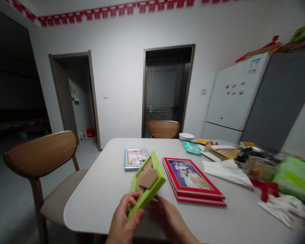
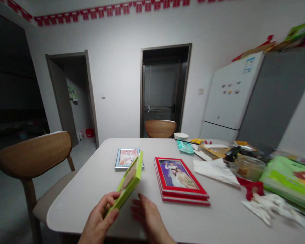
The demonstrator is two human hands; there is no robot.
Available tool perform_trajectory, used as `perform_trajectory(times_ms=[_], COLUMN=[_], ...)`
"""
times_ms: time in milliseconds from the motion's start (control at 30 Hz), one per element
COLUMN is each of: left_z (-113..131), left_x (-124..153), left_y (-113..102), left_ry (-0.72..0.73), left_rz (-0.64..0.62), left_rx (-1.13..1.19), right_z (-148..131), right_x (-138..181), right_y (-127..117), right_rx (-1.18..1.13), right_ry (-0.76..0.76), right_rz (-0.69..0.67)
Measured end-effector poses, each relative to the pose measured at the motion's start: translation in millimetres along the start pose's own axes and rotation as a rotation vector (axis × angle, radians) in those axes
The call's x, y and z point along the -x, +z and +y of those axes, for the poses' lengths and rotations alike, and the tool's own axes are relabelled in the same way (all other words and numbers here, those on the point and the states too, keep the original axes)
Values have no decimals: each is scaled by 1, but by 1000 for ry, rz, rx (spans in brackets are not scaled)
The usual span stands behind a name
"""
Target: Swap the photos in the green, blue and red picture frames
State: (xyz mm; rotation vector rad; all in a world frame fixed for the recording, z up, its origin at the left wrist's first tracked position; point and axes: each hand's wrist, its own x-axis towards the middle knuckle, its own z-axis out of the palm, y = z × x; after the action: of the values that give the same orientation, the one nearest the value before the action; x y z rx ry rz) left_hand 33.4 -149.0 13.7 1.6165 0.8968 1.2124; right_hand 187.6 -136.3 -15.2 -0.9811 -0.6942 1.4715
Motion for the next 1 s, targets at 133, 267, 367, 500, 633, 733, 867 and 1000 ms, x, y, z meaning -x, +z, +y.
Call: perform_trajectory(times_ms=[133, 267, 367, 500, 633, 733, 867, 1000], left_z=[6, 30, 45, 27, -5, -22, -34, -38], left_x=[-9, -30, -48, -77, -112, -130, -138, -141], left_y=[28, 34, 39, 75, 121, 140, 142, 117], left_ry=[-9, -24, -15, -71, -153, -183, -176, -52], left_rz=[-14, 73, -82, -131, -141, -146, -176, -210], left_rx=[387, 454, 545, 446, 158, -18, -252, -464], right_z=[5, -27, -67, -117, -150, -159, -155, -151], right_x=[1, -10, -21, -41, -67, -82, -93, -91], right_y=[23, -5, -49, -109, -150, -169, -181, -172], right_rx=[-188, -150, 93, 662, 978, 1112, 1268, 1346], right_ry=[-59, -174, -247, -189, -181, -184, -183, -239], right_rz=[-52, 155, 189, 376, 526, 618, 695, 706])
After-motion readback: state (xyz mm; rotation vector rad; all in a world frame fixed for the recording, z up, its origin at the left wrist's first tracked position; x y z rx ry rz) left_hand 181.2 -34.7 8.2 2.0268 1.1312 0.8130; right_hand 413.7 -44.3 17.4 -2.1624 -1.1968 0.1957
